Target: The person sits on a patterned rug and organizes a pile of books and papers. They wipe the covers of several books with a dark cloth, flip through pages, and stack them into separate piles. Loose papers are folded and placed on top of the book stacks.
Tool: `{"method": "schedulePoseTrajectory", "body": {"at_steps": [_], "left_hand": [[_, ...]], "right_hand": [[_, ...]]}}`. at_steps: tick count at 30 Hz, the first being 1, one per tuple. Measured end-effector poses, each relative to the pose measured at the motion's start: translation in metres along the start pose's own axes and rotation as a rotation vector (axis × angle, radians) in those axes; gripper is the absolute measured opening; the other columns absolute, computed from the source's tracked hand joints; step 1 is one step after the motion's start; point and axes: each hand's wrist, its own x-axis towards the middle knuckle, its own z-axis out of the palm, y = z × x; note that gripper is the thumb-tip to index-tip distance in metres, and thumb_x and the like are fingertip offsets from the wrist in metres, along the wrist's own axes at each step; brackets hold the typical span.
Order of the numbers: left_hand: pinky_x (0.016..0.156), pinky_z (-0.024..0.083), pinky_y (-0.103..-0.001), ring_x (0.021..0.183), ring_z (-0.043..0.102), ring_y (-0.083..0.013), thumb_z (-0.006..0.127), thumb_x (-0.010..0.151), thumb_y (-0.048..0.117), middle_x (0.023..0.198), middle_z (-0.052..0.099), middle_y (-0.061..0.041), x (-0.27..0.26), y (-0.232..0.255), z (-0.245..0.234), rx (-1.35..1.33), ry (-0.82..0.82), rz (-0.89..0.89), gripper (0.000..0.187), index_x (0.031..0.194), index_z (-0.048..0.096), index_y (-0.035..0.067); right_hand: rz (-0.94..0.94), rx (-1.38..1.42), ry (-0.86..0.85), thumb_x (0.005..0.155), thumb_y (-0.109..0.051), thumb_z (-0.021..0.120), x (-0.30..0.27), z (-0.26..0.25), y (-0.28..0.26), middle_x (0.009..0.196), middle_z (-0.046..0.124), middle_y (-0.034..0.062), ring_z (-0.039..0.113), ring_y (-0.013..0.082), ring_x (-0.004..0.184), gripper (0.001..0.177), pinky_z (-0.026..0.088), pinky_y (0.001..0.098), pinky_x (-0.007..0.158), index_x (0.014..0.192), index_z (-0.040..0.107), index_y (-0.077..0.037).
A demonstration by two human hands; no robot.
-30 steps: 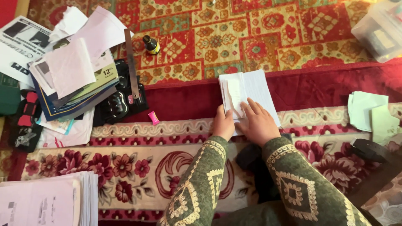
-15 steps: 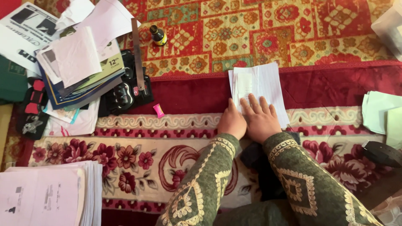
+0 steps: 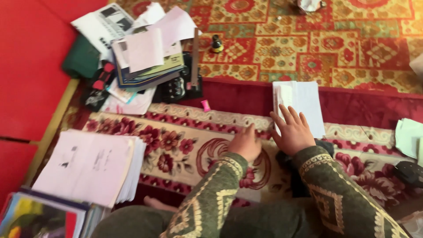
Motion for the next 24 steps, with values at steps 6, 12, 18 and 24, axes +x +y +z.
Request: {"method": "schedulePoseTrajectory", "body": {"at_steps": [6,12,18,24], "left_hand": [[0.112,0.046,-0.055,0.134,0.053,-0.0473,0.060,0.092,0.025,0.140,0.054,-0.026,-0.083,-0.071,-0.094,-0.246,0.308,-0.076,0.063,0.150,0.046,0.007],[0.116,0.045,-0.040,0.134,0.059,-0.0281,0.063,0.092,0.031,0.138,0.064,-0.015,-0.128,-0.144,-0.170,-0.716,0.541,-0.335,0.061,0.149,0.053,0.013],[0.105,0.050,-0.035,0.133,0.057,-0.0203,0.056,0.090,0.026,0.152,0.054,-0.009,-0.119,-0.209,-0.212,-1.319,0.664,-0.407,0.061,0.148,0.053,0.007],[0.116,0.044,-0.038,0.130,0.059,-0.0219,0.057,0.088,0.024,0.138,0.062,-0.018,-0.052,-0.279,-0.231,-1.572,0.800,-0.383,0.069,0.152,0.046,0.001]], "right_hand": [[-0.289,-0.089,0.162,0.085,-0.048,0.066,-0.032,-0.009,-0.074,0.164,0.037,0.0060,0.038,0.0315,0.151,0.061,0.034,0.0544,0.121,0.143,0.055,-0.032],[-0.332,-0.039,-0.047,0.084,-0.052,0.066,-0.048,-0.007,-0.165,0.165,0.034,0.0000,0.039,0.0298,0.150,0.064,0.038,0.0546,0.119,0.145,0.050,-0.041],[-0.276,0.324,-0.189,0.080,-0.031,0.063,-0.031,0.008,-0.244,0.162,0.039,0.0064,0.045,0.0362,0.138,0.063,0.038,0.0530,0.113,0.143,0.052,-0.029],[-0.520,0.071,0.054,0.086,-0.052,0.064,0.017,0.101,-0.214,0.160,0.042,0.0080,0.045,0.0326,0.142,0.075,0.042,0.0468,0.110,0.153,0.042,-0.027]]}}
